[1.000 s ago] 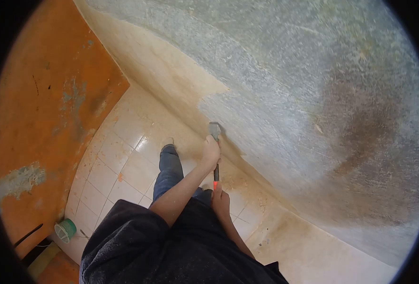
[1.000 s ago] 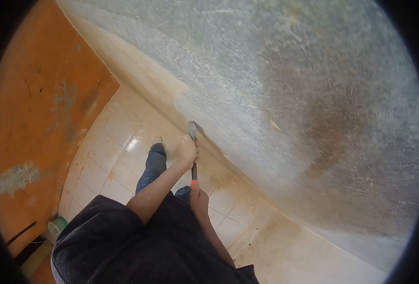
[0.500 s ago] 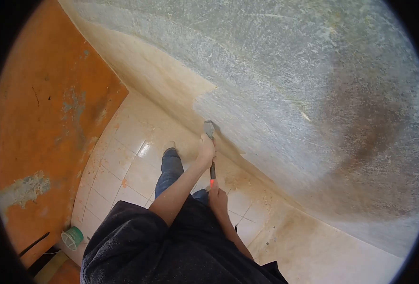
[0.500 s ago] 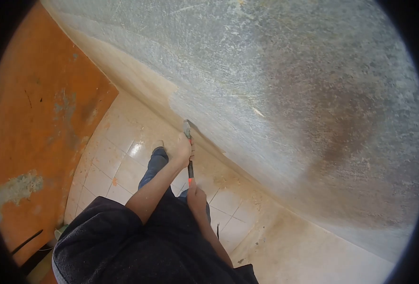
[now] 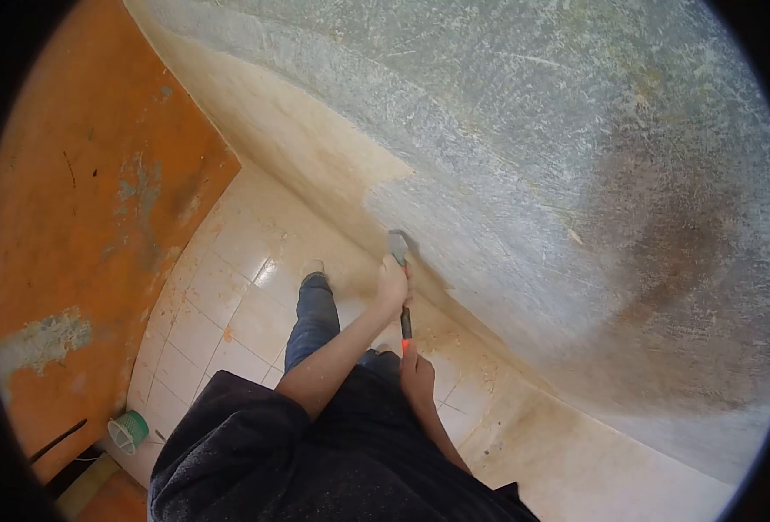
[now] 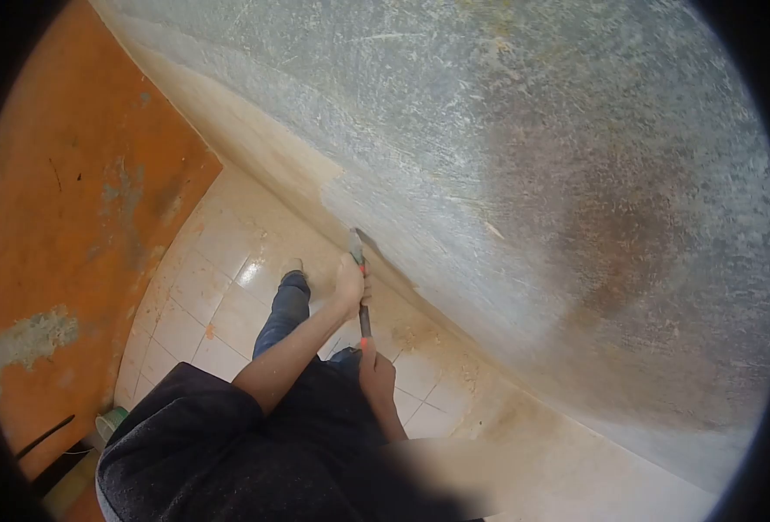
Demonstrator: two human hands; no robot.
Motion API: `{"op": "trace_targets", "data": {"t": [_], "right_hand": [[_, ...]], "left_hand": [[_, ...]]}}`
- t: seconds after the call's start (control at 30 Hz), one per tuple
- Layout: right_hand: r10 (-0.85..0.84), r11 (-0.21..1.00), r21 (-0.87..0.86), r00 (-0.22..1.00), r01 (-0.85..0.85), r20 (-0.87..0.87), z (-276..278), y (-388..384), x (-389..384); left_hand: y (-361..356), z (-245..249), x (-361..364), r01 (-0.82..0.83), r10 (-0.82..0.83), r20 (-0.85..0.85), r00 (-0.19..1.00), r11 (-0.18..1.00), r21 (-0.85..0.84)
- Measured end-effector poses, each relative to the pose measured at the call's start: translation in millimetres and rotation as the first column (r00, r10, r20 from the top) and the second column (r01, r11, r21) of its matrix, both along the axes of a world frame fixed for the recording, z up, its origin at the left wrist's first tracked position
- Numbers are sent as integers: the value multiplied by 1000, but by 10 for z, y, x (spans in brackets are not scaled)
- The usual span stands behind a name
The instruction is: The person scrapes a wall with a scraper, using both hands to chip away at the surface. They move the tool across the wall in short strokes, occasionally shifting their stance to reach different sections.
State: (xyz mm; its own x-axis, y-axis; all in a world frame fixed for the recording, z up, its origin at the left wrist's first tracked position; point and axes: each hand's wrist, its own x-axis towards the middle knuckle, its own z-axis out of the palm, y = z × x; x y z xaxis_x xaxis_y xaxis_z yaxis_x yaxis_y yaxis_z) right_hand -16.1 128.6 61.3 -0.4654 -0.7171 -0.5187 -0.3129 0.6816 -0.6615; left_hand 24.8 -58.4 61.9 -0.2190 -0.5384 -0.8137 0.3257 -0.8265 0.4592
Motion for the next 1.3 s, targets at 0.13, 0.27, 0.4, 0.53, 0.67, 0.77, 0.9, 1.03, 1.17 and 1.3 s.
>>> {"op": "trace_targets", "data": {"t": [0.13, 0.27, 0.4, 0.53, 0.67, 0.77, 0.9, 1.03, 1.17, 1.3], "right_hand": [[39, 995, -86, 995, -47, -91, -68, -45, 14], [-33, 995, 91, 997, 26, 76, 202, 54, -64], [26, 1000, 19, 997, -25, -68, 113, -52, 49], [-45, 998, 49, 997, 42, 56, 315, 60, 12], [-3, 1000, 13, 1000, 3, 0, 176, -32, 63], [-14, 999, -32, 999, 16, 51, 44, 49, 174], [-24, 999, -42, 999, 25, 24, 19, -18, 135], [-48, 999, 4, 999, 48, -10, -27, -109, 356], [-89, 994, 76, 992, 82, 85, 238, -64, 260], [-14, 999, 44, 1000, 14, -8, -7, -192, 353]], "left_hand": [[-92, -293, 84, -30, 28, -43, 999, 999, -45], [40, -55, -22, 1, -1, -17, 1000, 1000, -19], [-83, -97, 106, 31, -36, -78, 996, 997, -69], [1, -1, 44, 7, -11, -103, 995, 999, -43], [-21, 24, 89, 45, -51, -71, 996, 996, -74], [-11, 34, 156, 65, -71, -63, 996, 994, -84], [-105, 53, 82, 16, -10, 58, 998, 996, -90], [-203, -15, 285, 53, -55, -36, 998, 997, -51], [-51, 35, 177, 94, -95, -110, 989, 995, -12], [-286, -107, 320, 73, -75, -49, 996, 997, -36]]}}
